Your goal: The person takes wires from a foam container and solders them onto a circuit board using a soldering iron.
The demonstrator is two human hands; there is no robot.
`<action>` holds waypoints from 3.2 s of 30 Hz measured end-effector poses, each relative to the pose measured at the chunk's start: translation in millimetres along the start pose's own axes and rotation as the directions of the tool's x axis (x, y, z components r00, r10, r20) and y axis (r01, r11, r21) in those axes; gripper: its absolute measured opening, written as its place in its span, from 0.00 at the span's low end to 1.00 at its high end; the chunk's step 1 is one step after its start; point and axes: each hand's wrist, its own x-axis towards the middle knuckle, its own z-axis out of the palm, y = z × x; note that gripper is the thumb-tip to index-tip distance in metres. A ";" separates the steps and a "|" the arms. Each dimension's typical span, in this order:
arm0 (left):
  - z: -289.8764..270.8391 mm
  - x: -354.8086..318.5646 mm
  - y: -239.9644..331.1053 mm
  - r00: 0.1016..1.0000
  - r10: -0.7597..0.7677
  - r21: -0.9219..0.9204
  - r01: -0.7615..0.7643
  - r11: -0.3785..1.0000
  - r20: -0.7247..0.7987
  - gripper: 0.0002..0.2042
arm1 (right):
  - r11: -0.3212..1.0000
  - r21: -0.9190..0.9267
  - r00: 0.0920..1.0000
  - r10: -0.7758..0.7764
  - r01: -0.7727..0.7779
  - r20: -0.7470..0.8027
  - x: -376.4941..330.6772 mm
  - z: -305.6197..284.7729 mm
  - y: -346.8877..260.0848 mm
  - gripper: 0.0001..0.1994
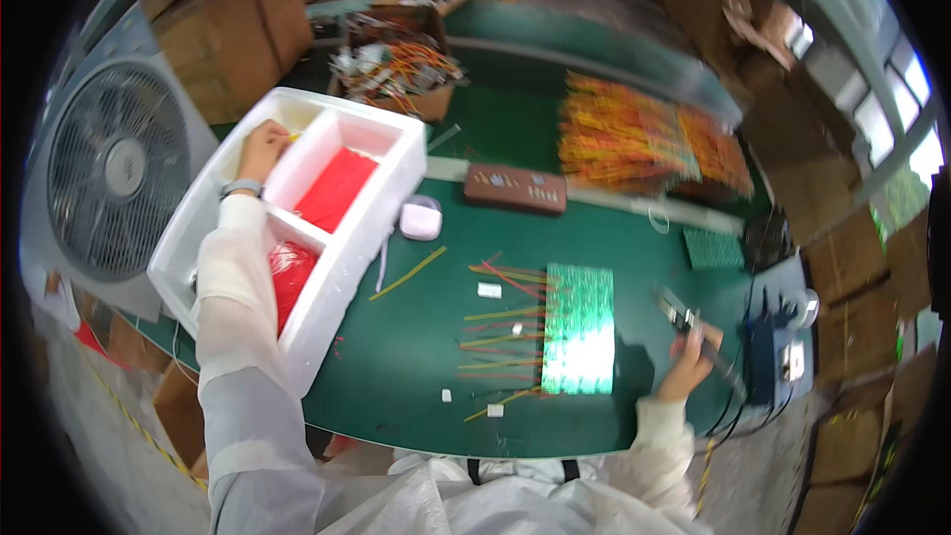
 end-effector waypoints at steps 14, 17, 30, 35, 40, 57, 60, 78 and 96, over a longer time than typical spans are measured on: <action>80.6 -199.9 285.7 0.919 0.244 -0.031 -0.246 0.969 0.310 0.04 | 1.000 -0.026 0.959 0.023 -0.016 0.283 -4.1 35.5 32.4 0.13; 129.2 -244.8 318.8 0.949 0.118 -0.225 -0.051 0.973 0.291 0.03 | 0.998 0.018 0.952 0.046 -0.054 0.303 -5.4 38.2 24.7 0.13; 239.7 -213.9 291.7 0.897 0.344 -0.080 -0.335 0.939 0.278 0.04 | 0.999 -0.006 0.961 0.047 -0.047 0.274 3.8 30.9 28.6 0.13; 245.7 -219.9 286.1 0.916 0.291 -0.089 -0.277 0.957 0.276 0.04 | 0.999 -0.015 0.963 0.037 -0.035 0.267 0.7 26.7 29.2 0.14; 245.4 -218.1 284.0 0.921 0.276 -0.113 -0.255 0.960 0.276 0.04 | 0.988 0.072 0.967 0.114 -0.133 0.230 -5.8 27.5 28.7 0.14; 247.2 -218.5 282.0 0.917 0.289 -0.151 -0.256 0.955 0.275 0.06 | 0.983 -0.017 0.958 0.184 -0.185 0.218 -3.4 31.8 29.9 0.15; 247.9 -218.9 281.1 0.916 0.297 -0.155 -0.263 0.952 0.270 0.06 | 0.984 -0.012 0.956 0.177 -0.179 0.233 -3.3 32.1 30.0 0.14; 247.9 -218.0 281.3 0.911 0.322 -0.155 -0.289 0.945 0.258 0.07 | 0.998 0.026 0.942 0.045 -0.057 0.331 -2.3 28.2 27.4 0.11; 247.3 -219.2 280.2 0.919 0.289 -0.111 -0.269 0.957 0.268 0.05 | 0.997 -0.079 0.847 0.045 -0.003 0.530 11.8 23.4 12.0 0.11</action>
